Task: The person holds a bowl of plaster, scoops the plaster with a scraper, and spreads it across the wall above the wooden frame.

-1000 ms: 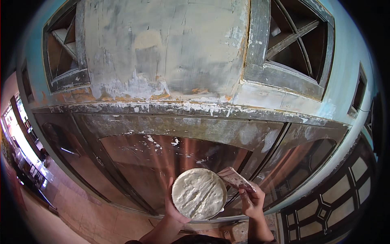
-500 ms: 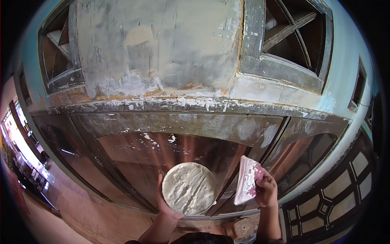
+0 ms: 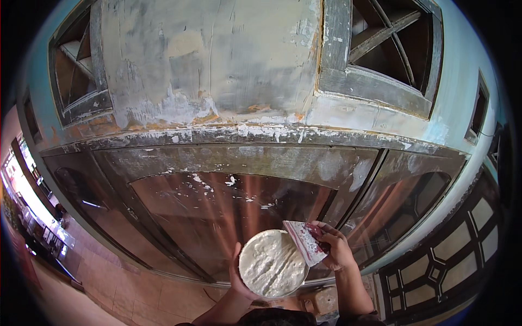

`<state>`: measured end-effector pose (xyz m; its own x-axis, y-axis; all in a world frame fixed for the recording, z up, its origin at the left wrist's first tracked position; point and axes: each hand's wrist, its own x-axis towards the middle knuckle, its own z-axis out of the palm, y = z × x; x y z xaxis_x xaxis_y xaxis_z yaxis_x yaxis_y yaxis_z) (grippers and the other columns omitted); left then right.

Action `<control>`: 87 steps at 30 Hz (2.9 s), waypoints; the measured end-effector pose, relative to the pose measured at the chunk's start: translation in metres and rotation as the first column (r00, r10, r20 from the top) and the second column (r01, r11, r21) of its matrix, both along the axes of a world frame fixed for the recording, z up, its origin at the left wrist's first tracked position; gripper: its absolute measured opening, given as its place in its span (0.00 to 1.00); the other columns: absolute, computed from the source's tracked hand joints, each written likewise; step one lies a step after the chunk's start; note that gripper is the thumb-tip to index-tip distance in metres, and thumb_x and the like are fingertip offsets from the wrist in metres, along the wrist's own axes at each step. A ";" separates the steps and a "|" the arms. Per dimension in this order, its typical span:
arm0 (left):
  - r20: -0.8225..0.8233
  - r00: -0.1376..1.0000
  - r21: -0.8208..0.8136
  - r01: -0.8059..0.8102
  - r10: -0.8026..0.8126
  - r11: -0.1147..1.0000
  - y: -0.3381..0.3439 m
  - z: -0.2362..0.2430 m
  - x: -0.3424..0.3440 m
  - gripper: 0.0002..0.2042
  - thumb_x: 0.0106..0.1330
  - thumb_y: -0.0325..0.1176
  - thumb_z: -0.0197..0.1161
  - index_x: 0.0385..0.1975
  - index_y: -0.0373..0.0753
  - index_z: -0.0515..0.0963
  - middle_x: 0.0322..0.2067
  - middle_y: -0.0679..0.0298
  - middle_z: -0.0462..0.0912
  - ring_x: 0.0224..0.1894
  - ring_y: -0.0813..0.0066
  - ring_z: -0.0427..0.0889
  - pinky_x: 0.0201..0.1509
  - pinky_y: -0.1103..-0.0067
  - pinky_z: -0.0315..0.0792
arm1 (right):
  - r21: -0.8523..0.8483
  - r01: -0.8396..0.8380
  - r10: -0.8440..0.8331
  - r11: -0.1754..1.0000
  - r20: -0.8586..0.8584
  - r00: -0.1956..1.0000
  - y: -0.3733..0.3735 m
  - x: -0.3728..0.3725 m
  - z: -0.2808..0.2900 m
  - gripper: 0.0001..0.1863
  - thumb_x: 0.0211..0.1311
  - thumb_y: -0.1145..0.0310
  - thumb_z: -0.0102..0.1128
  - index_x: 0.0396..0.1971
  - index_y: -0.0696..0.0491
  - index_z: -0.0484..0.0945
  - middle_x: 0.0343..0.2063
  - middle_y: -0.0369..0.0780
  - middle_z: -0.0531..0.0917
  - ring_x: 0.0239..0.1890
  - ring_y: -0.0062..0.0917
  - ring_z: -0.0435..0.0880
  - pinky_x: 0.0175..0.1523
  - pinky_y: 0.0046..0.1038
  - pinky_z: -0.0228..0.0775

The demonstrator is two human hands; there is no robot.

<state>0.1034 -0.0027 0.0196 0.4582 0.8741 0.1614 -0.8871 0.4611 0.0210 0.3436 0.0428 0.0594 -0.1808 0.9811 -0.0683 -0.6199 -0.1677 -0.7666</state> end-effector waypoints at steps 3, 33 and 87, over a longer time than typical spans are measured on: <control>0.078 0.995 -0.004 0.066 -0.065 0.998 -0.008 -0.006 0.003 0.37 0.71 0.64 0.41 0.65 0.38 0.69 0.62 0.51 0.74 0.62 0.50 0.75 0.67 0.52 0.66 | -0.094 0.016 -0.020 0.995 -0.040 0.999 0.006 -0.002 -0.014 0.21 0.62 0.84 0.42 0.55 0.67 0.69 0.50 0.54 0.79 0.49 0.40 0.84 0.56 0.36 0.79; -0.031 0.994 0.105 -0.097 0.100 0.990 0.000 0.034 -0.014 0.41 0.71 0.67 0.34 0.67 0.34 0.63 0.64 0.46 0.69 0.65 0.49 0.71 0.68 0.56 0.65 | 0.659 -0.722 -0.582 0.209 0.677 0.450 -0.052 -0.039 0.099 0.24 0.56 0.70 0.61 0.55 0.52 0.79 0.56 0.41 0.81 0.60 0.38 0.79 0.65 0.43 0.70; 0.002 0.994 0.131 -0.109 0.109 0.985 0.020 0.026 -0.138 0.40 0.71 0.67 0.35 0.67 0.36 0.64 0.65 0.51 0.69 0.67 0.53 0.69 0.71 0.59 0.61 | 0.430 -0.879 -0.450 0.208 0.840 0.304 -0.029 -0.143 0.121 0.34 0.45 0.76 0.60 0.60 0.49 0.77 0.57 0.42 0.80 0.61 0.38 0.78 0.68 0.42 0.67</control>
<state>-0.0347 0.0173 0.0456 0.3625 0.8903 0.2755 -0.9316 0.3546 0.0799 0.2002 0.0140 0.1803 -0.8920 0.3449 0.2923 0.2410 0.9097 -0.3381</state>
